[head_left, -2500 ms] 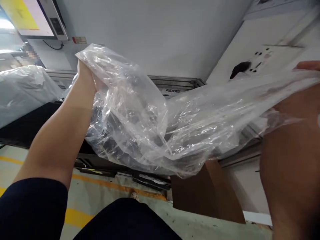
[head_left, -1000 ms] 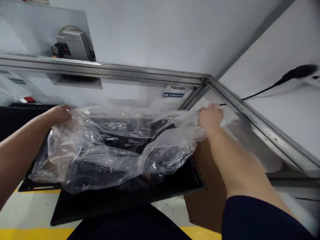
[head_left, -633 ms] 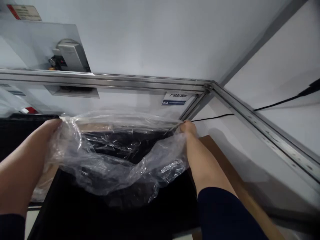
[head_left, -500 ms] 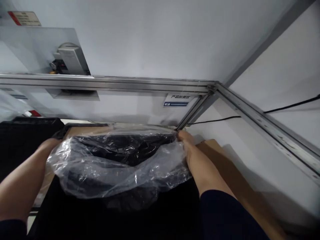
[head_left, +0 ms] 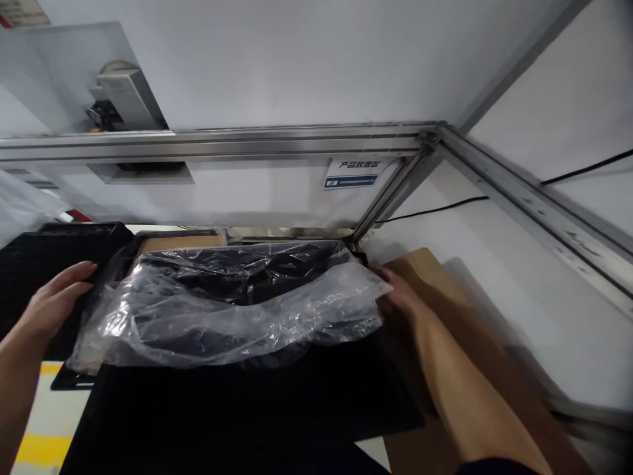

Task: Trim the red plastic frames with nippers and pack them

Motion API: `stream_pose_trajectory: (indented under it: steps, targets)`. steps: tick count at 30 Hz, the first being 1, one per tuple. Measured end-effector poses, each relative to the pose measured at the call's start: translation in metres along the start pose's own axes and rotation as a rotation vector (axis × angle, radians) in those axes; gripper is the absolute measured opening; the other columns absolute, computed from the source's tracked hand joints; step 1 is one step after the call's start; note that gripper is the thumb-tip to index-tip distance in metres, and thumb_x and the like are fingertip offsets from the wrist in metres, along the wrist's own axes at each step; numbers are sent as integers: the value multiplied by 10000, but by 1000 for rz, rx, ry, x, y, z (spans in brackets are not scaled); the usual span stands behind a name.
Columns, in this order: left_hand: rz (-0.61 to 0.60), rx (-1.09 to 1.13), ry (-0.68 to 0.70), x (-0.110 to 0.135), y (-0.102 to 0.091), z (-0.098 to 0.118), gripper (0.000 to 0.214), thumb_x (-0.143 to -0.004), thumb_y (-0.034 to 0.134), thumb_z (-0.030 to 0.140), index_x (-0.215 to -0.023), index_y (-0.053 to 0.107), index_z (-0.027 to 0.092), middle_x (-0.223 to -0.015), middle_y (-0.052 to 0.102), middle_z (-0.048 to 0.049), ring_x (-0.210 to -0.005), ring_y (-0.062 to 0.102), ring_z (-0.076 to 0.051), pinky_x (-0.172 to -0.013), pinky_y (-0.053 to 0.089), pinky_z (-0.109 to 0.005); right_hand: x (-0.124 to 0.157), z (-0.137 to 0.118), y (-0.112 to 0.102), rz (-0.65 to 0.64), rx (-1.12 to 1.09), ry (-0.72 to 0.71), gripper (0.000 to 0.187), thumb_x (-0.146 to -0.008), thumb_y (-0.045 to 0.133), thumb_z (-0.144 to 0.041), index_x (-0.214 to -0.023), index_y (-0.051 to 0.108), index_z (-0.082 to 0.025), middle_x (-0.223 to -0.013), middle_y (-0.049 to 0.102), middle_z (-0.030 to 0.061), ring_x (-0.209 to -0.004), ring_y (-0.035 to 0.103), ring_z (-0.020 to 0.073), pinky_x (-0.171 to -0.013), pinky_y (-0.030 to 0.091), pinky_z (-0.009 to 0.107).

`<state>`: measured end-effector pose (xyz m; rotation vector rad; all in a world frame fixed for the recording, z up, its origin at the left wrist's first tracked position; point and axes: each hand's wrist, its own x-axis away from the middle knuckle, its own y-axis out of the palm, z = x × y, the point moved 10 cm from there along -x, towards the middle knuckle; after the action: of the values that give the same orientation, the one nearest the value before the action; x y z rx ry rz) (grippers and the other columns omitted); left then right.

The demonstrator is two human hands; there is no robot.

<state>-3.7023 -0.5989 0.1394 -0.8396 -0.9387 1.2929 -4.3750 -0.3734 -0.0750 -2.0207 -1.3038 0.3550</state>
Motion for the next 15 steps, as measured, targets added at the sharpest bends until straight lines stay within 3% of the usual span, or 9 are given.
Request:
stream_pose_trajectory:
  steps: [2,4,7,11,15]
  targets:
    - [-103,10,119,-2,15,15,690,-786,588,446,-1455,450,352,-1457,597,27,-1326,562,-302,-1084,485,-417,15,-19,-3,-62,-26,-100,605,-906,502,-68,-1484,437,-237,-1427,586,82,-1261,601,200,-1025,526,351]
    - [-211,-107,269,7,36,35,751,-699,630,349,-1434,492,282,-1571,465,-18,-1422,463,-325,-1188,368,-409,34,-40,-1,-113,14,-198,741,-790,504,-34,-1493,450,-261,-1471,558,47,-1331,550,199,-1095,466,329]
    - [-203,-327,380,35,48,48,661,-722,558,305,-1379,536,229,-1510,528,-76,-1393,502,-316,-1196,348,-383,66,-50,-3,-51,136,-191,576,-742,540,-101,-1294,653,-222,-1373,625,73,-1247,597,261,-1095,446,379]
    - [-160,-498,392,93,38,29,418,-847,429,355,-1216,604,266,-1213,674,-77,-1075,697,-305,-975,517,-390,125,-21,-18,43,208,-67,256,-815,501,-215,-923,733,-195,-1027,737,86,-993,678,268,-950,509,388]
    - [-48,-419,414,161,13,-11,224,-840,433,426,-885,622,315,-1075,690,-38,-963,706,-320,-896,530,-418,201,20,-31,50,252,12,243,-822,469,-207,-816,710,-232,-1067,749,73,-1074,676,272,-973,507,394]
